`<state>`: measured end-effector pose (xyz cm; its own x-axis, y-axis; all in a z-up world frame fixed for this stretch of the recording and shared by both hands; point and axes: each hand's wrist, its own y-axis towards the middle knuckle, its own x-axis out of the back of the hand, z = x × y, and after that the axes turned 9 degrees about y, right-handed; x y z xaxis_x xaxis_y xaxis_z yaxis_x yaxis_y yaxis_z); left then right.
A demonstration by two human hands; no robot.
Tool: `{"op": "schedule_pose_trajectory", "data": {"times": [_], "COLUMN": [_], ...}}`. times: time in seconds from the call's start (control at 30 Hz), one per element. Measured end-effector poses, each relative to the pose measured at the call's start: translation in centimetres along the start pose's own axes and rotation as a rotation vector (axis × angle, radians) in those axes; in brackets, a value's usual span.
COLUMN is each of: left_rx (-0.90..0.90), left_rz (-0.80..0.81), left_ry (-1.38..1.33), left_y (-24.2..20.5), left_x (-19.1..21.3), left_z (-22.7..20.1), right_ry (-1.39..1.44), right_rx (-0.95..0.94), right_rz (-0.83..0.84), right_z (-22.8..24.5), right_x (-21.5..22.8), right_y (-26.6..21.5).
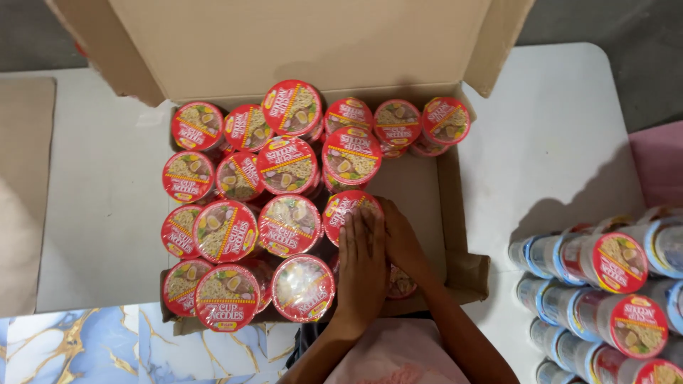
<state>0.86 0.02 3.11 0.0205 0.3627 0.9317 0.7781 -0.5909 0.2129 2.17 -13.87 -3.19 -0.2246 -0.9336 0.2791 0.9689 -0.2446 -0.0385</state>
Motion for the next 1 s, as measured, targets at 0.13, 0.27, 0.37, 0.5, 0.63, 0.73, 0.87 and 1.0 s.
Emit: {"op": "schedule_pose_trajectory", "data": {"times": [0.13, 0.27, 0.37, 0.5, 0.63, 0.73, 0.87, 1.0], "left_rx": [-0.085, -0.082, -0.103, -0.082, -0.111, -0.097, -0.084, -0.078], "left_rz": [0.054, -0.009, -0.019, 0.050, 0.051, 0.156, 0.078, 0.085], "left_ry": [0.148, 0.036, 0.126, 0.241, 0.117, 0.261, 0.018, -0.146], "left_y": [0.0, -0.4, 0.2, 0.3, 0.1, 0.0, -0.4, -0.9], "left_x": [-0.1, -1.0, -1.5, -0.4, -0.2, -0.6, -0.8, -0.6], "left_z": [0.2, 0.5, 0.6, 0.6, 0.8, 0.8, 1.4, 1.6], "right_ry": [-0.048, -0.080, -0.070, -0.010, 0.005, -0.035, 0.011, 0.147], "right_rx": [0.011, 0.039, 0.059, 0.059, 0.073, 0.012, -0.112, 0.139], "right_rz": [-0.054, -0.108, -0.133, -0.141, -0.191, -0.204, -0.227, -0.407], "right_z": [-1.5, -1.5, -1.0, -0.2, 1.4, 1.1, 2.4, 1.5], "right_x": [-0.7, -0.6, -0.6, -1.5, -1.9, -2.4, -2.5, -2.0], "right_y": [-0.6, -1.4, -0.7, -1.4, -1.6, -1.6, -2.1, -4.2]}}
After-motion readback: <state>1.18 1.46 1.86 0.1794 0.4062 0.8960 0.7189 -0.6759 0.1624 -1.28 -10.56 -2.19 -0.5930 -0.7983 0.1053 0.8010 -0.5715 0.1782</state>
